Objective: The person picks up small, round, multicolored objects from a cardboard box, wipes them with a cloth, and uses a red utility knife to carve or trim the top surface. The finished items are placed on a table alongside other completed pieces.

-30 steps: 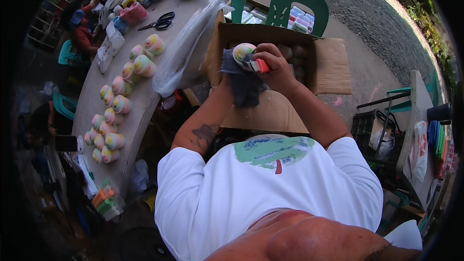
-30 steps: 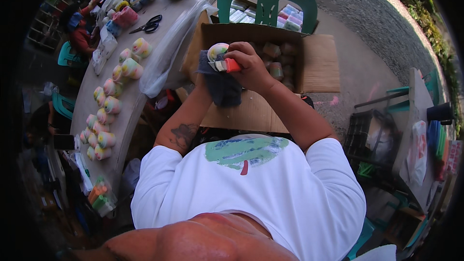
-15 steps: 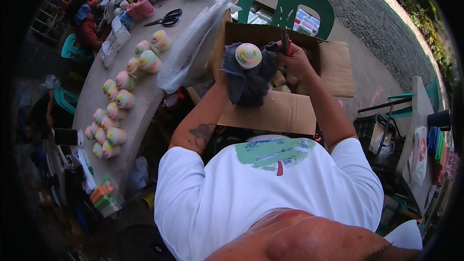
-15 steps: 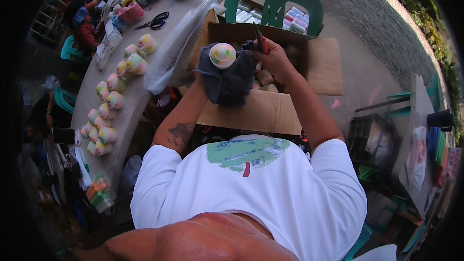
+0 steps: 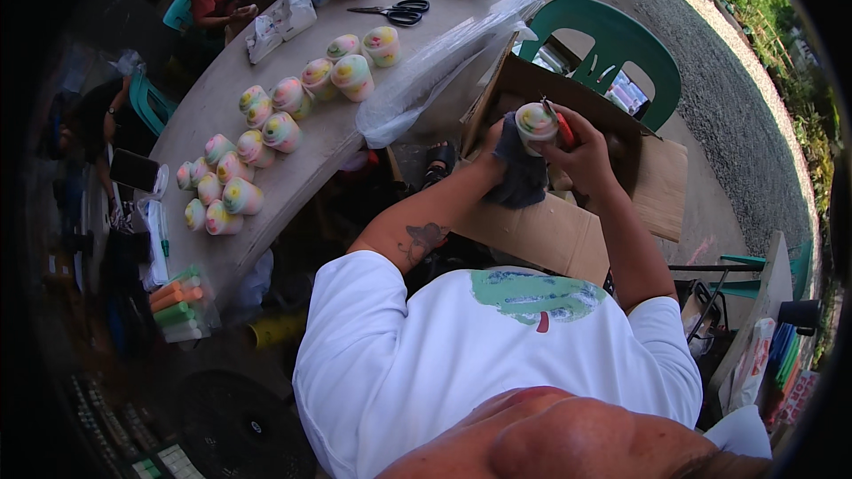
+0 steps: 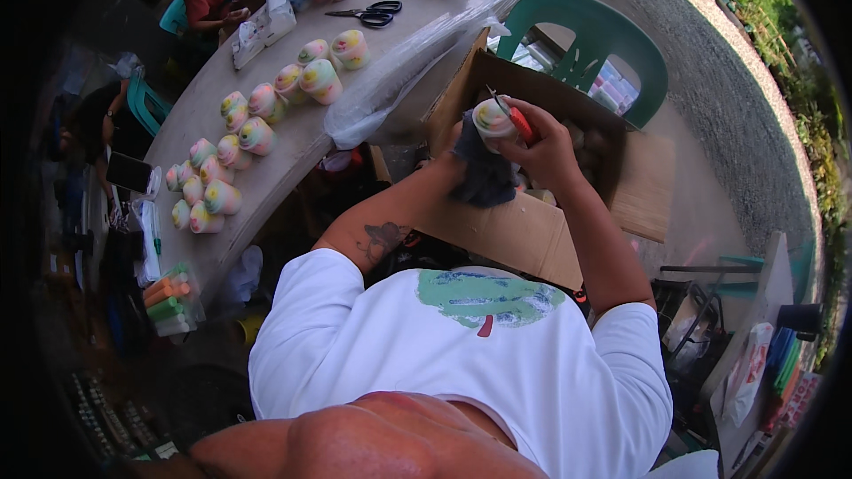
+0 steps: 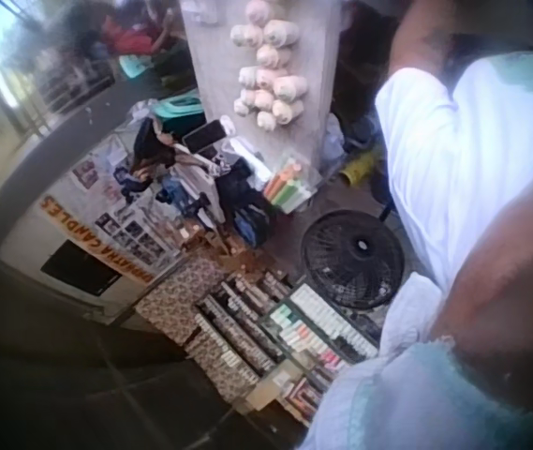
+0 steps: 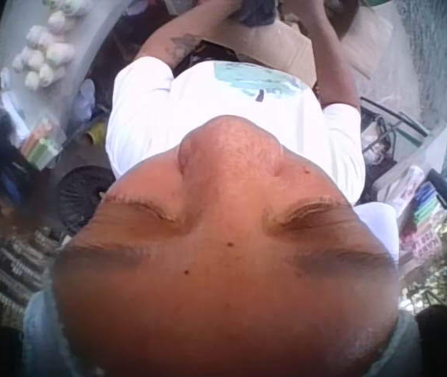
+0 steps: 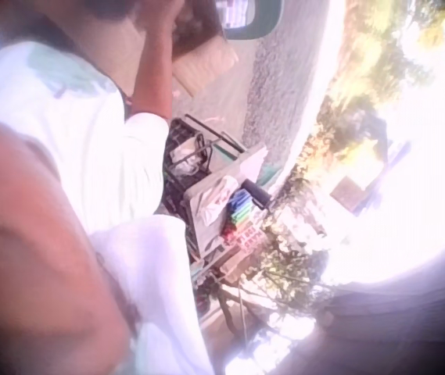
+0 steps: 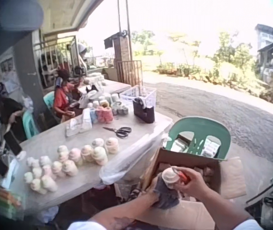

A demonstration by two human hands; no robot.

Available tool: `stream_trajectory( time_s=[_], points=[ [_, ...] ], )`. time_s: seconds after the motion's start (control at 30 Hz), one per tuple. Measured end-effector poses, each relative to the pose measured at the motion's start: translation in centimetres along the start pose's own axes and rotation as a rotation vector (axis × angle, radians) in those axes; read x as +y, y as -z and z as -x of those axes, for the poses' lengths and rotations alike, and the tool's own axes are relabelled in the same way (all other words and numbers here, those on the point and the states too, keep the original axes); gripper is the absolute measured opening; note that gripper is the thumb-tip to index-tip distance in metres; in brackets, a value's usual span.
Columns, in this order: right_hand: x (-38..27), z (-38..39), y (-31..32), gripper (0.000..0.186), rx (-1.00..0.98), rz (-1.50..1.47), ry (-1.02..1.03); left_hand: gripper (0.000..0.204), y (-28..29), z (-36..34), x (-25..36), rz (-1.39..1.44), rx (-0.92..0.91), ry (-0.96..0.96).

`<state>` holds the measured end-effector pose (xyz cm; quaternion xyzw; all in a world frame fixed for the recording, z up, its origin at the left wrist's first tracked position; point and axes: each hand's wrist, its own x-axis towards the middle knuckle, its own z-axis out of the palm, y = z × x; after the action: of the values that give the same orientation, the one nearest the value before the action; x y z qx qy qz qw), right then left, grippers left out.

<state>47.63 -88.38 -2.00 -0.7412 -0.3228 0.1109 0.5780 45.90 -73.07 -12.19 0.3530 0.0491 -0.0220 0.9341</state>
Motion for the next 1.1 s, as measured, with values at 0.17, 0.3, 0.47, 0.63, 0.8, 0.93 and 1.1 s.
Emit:
stream_trajectory(
  time_s=[0.17, 0.3, 0.47, 0.63, 0.8, 0.93, 1.1],
  points=[
    [-3.5, -7.1, -1.5, 0.056, -0.049, -0.477, -0.155, 0.034, 5.5, -2.6, -0.3, 0.390, -0.419, 0.166],
    [-3.2, -16.7, -6.7, 0.057, -0.004, -0.220, 0.071, 0.032, 6.5, -0.6, 0.0, -0.467, -0.807, -0.109],
    [0.0, -22.8, -13.4, 0.063, 0.033, 0.122, 0.106, 0.025, 3.8, 2.5, 2.7, -0.141, -0.358, 0.266],
    [-0.6, -21.1, -10.2, 0.046, -0.067, 0.037, 0.053, 0.041, 4.4, 2.9, 3.7, -1.572, -0.661, -0.365],
    [2.6, -11.2, 6.0, 0.027, -0.153, -0.058, -0.136, 0.037, 6.7, 1.4, 0.3, 0.177, -0.439, 0.345],
    [11.7, -2.4, 10.9, 0.034, -0.264, 0.661, -0.407, 0.047, 6.5, 1.8, 0.4, -0.292, -0.410, 0.006],
    [19.8, -1.7, 11.5, 0.034, -0.112, 1.008, -0.047, 0.039, 5.3, 2.3, 1.1, 0.022, -0.379, 0.092]
  ],
)
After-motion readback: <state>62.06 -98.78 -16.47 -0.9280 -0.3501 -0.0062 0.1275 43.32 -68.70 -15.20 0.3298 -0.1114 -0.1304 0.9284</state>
